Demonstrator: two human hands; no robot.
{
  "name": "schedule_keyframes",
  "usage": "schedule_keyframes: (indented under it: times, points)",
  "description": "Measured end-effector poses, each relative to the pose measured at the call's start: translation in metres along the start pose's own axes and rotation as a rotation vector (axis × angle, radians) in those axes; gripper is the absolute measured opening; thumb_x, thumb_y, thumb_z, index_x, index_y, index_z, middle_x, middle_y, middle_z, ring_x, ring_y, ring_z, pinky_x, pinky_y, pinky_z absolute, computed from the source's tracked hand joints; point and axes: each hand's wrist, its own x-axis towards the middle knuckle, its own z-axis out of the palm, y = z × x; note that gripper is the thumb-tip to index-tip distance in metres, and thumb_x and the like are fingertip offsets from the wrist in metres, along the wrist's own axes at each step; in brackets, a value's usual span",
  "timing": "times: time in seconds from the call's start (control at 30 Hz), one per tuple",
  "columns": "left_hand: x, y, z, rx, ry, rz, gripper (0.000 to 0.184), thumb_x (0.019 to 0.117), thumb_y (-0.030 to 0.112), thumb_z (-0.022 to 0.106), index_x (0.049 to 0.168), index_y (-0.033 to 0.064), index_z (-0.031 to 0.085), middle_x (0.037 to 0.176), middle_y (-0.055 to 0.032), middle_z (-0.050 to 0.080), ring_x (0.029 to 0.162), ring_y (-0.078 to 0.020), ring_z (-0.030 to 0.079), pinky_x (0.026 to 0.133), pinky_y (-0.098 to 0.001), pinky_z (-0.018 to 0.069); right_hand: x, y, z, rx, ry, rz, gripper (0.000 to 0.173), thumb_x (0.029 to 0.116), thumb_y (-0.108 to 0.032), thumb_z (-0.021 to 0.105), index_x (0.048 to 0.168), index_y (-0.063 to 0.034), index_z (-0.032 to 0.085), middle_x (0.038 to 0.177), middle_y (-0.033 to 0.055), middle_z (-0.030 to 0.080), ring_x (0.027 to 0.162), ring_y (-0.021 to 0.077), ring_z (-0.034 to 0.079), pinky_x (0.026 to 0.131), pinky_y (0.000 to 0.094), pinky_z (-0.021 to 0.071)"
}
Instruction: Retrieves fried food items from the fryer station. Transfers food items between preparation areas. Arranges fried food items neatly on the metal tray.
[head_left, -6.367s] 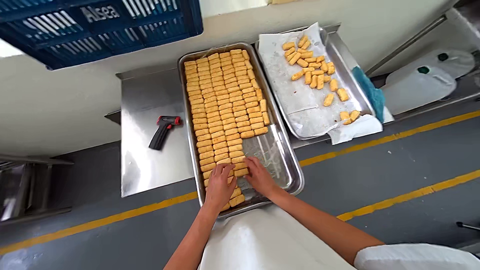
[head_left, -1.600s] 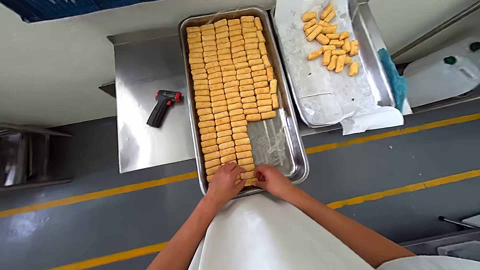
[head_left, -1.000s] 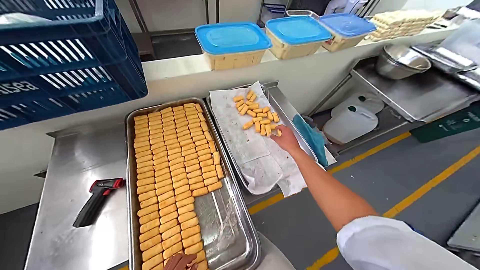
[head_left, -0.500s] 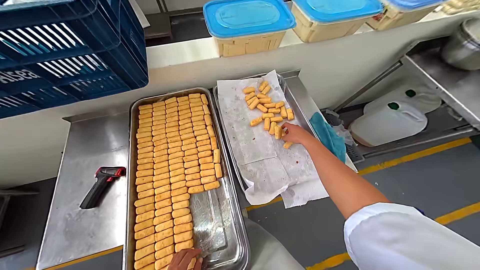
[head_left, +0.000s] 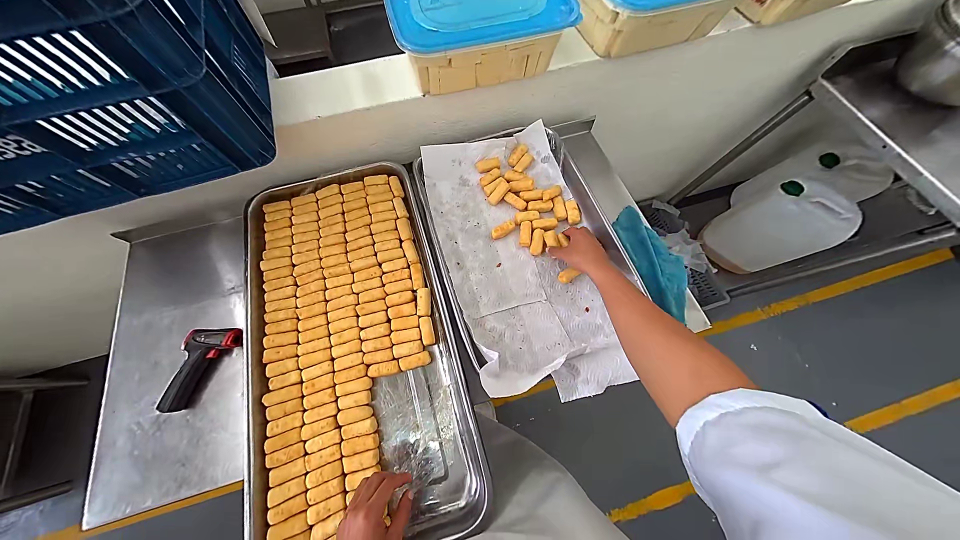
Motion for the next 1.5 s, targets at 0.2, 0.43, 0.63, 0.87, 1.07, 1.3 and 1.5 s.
schedule_keyframes:
  times: [0.2, 0.43, 0.63, 0.87, 1.07, 1.3, 1.5]
  points:
    - [-0.004, -0.001, 0.001, -0.002, 0.031, -0.020, 0.021, 0.0936, 0.015, 0.067, 0.108, 0.0037, 0.077, 0.106, -0.0159, 0.074, 0.102, -0.0347, 0.070, 0.090, -0.0506, 0.0566, -0.001, 0.003, -0.025, -0.180, -0.091, -0.242, 0.052, 0.0776, -0.010, 0.085, 0.127, -0.0100, 0.068, 0.130, 0.0301, 0.056, 0.127, 0.0511, 0.049, 0.098, 0.0668, 0.0457]
    - [0.001, 0.006, 0.005, 0.008, -0.001, -0.007, 0.022, 0.0937, 0.015, 0.067, 0.109, 0.0044, 0.077, 0.107, -0.0154, 0.074, 0.103, -0.0342, 0.070, 0.091, -0.0507, 0.0567, 0.006, 0.004, -0.015, -0.190, -0.160, -0.158, 0.074, 0.0788, -0.027, 0.089, 0.140, 0.0000, 0.058, 0.142, 0.0329, 0.049, 0.132, 0.0526, 0.048, 0.102, 0.0698, 0.0441]
    - [0.002, 0.005, 0.005, 0.025, 0.027, -0.009, 0.021, 0.0939, 0.017, 0.066, 0.108, 0.0062, 0.078, 0.107, -0.0136, 0.074, 0.103, -0.0324, 0.070, 0.091, -0.0489, 0.0568, -0.002, -0.003, -0.014, -0.190, -0.226, -0.272, 0.064, 0.0795, -0.009, 0.085, 0.140, -0.0114, 0.062, 0.141, 0.0307, 0.050, 0.130, 0.0500, 0.048, 0.100, 0.0649, 0.0457]
    - [-0.003, 0.003, 0.009, 0.023, 0.035, 0.005, 0.022, 0.0937, 0.018, 0.065, 0.108, 0.0073, 0.078, 0.107, -0.0124, 0.075, 0.103, -0.0320, 0.070, 0.090, -0.0495, 0.0568, -0.004, 0.004, -0.026, -0.231, -0.329, -0.417, 0.060, 0.0807, 0.000, 0.079, 0.137, -0.0146, 0.066, 0.139, 0.0282, 0.055, 0.128, 0.0482, 0.052, 0.105, 0.0627, 0.0437]
    - [-0.008, -0.006, 0.013, 0.034, 0.075, 0.020, 0.023, 0.0926, 0.021, 0.063, 0.106, 0.0107, 0.078, 0.105, -0.0083, 0.075, 0.101, -0.0270, 0.071, 0.088, -0.0454, 0.0580, -0.024, 0.003, -0.012, -0.484, -0.306, -0.349, 0.105, 0.0709, -0.010, 0.091, 0.160, -0.0162, 0.036, 0.151, 0.0277, 0.042, 0.132, 0.0538, 0.046, 0.093, 0.0683, 0.0503]
    - [-0.009, -0.018, -0.013, 0.012, 0.051, -0.041, 0.025, 0.0990, 0.025, 0.061, 0.113, 0.0107, 0.077, 0.112, -0.0092, 0.074, 0.110, -0.0262, 0.069, 0.096, -0.0456, 0.0560, -0.035, 0.014, -0.013, -0.267, -0.194, -0.300, 0.087, 0.0711, -0.011, 0.093, 0.147, -0.0070, 0.051, 0.136, 0.0406, 0.048, 0.119, 0.0603, 0.053, 0.092, 0.0745, 0.0462]
    - [-0.012, -0.060, -0.047, -0.047, 0.097, -0.117, 0.025, 0.1000, 0.024, 0.062, 0.114, 0.0085, 0.076, 0.113, -0.0104, 0.073, 0.109, -0.0257, 0.069, 0.097, -0.0466, 0.0561, -0.191, -0.111, 0.012, 0.118, -0.139, -0.310, 0.092, 0.0701, -0.005, 0.091, 0.150, -0.0060, 0.046, 0.139, 0.0327, 0.048, 0.123, 0.0498, 0.055, 0.096, 0.0678, 0.0494]
